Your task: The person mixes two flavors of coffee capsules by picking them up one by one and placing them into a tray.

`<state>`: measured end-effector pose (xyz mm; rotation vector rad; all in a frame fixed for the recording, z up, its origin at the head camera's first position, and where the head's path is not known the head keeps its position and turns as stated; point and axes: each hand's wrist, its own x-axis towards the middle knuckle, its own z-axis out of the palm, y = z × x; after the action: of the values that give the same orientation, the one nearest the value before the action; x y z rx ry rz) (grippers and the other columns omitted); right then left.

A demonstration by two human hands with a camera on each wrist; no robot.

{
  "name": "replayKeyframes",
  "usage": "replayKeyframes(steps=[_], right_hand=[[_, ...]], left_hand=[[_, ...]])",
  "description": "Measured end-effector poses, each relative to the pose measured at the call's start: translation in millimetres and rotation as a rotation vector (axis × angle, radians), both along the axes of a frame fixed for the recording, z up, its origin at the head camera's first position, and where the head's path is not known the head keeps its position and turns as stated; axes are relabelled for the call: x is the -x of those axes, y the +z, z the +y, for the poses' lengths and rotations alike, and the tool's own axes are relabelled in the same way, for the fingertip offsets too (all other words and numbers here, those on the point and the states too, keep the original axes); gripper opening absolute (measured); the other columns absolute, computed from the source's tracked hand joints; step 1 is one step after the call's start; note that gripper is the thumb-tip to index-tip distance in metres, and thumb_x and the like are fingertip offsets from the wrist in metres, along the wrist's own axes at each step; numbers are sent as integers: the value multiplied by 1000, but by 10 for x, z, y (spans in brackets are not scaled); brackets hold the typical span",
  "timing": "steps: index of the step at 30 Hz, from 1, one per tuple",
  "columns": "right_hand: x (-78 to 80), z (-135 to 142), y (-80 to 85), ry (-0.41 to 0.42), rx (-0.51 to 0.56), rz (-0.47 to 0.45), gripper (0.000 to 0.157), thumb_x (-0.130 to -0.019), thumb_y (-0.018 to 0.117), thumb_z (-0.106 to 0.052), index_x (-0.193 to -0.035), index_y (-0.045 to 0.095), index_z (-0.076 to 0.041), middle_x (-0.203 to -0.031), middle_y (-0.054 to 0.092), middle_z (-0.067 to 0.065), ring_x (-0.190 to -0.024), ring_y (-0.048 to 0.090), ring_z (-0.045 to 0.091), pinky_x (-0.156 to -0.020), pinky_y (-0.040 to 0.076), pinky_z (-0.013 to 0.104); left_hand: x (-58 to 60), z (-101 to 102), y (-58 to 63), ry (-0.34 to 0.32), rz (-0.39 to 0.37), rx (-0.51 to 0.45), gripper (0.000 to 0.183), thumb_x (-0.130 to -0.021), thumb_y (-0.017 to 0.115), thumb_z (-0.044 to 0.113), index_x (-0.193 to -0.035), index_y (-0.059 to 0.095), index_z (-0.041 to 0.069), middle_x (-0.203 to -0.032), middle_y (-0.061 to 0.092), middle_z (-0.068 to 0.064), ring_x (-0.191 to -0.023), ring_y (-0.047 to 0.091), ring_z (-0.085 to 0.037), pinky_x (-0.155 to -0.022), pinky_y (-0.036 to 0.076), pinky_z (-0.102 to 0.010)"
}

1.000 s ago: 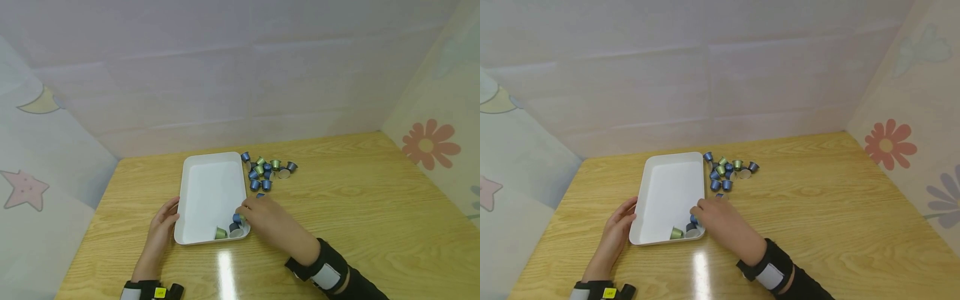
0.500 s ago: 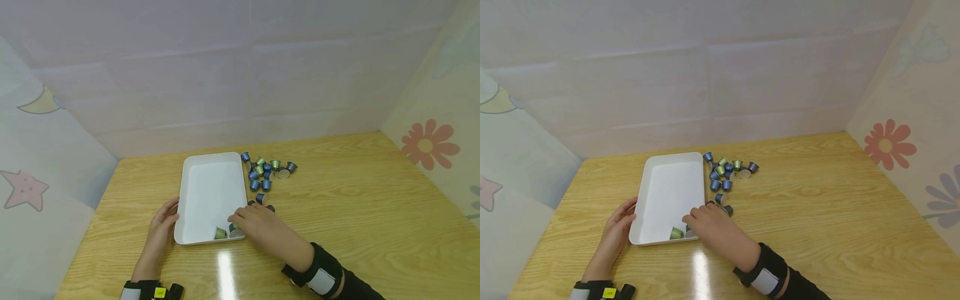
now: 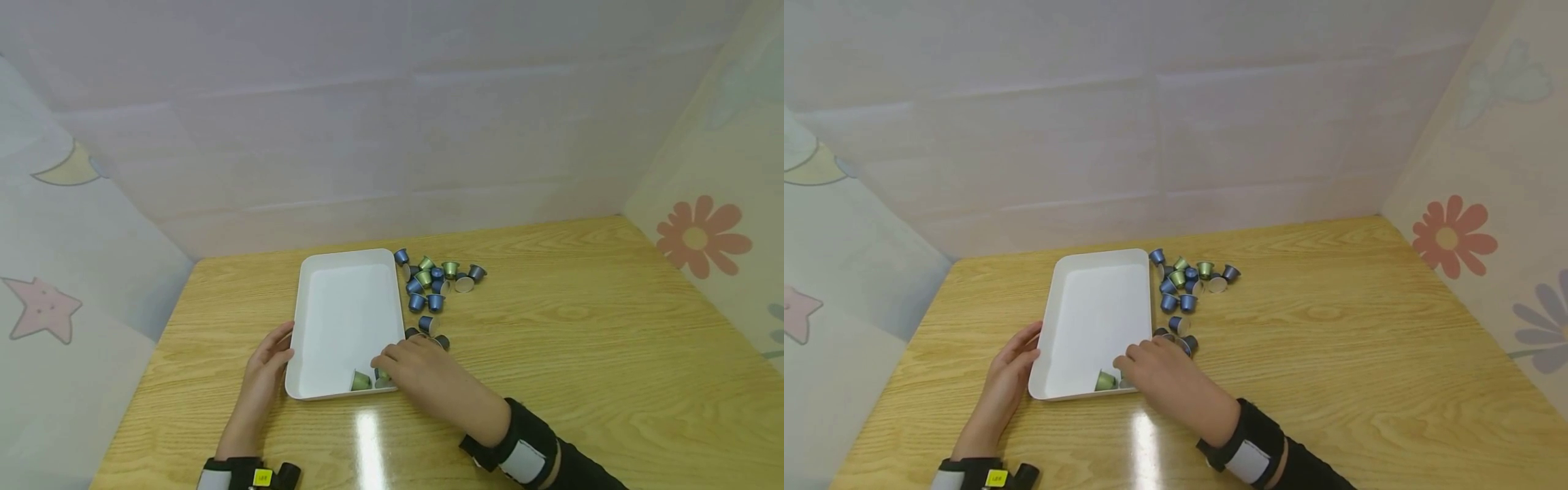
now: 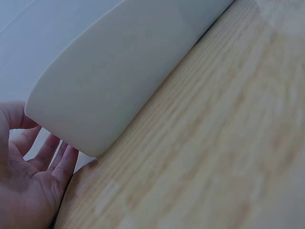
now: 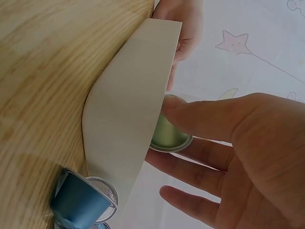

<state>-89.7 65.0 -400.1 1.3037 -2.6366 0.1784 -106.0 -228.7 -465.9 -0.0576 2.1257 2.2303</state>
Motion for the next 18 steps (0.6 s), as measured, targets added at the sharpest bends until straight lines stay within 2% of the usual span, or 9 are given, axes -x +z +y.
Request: replayKeyframes(steps=[11, 18], right_hand=[[17, 35, 23, 14, 29, 55, 27, -87, 75, -7, -113, 69, -12, -103, 68, -1, -95, 65, 15, -87, 52, 32], [73, 103, 53, -26, 47, 12, 33, -84, 78, -10, -115, 68, -12, -107, 68, 0, -99, 64, 16, -88, 51, 34]], left_hand=[[7, 0, -11, 11, 5, 2, 49, -100, 41, -3, -149, 35, -3, -142, 42, -12, -120, 50, -3, -96, 43, -17], [6, -7, -7, 1, -4, 1, 49, -101, 40, -3, -149, 34, -2, -146, 38, -16, -122, 48, -4, -97, 42, -16]])
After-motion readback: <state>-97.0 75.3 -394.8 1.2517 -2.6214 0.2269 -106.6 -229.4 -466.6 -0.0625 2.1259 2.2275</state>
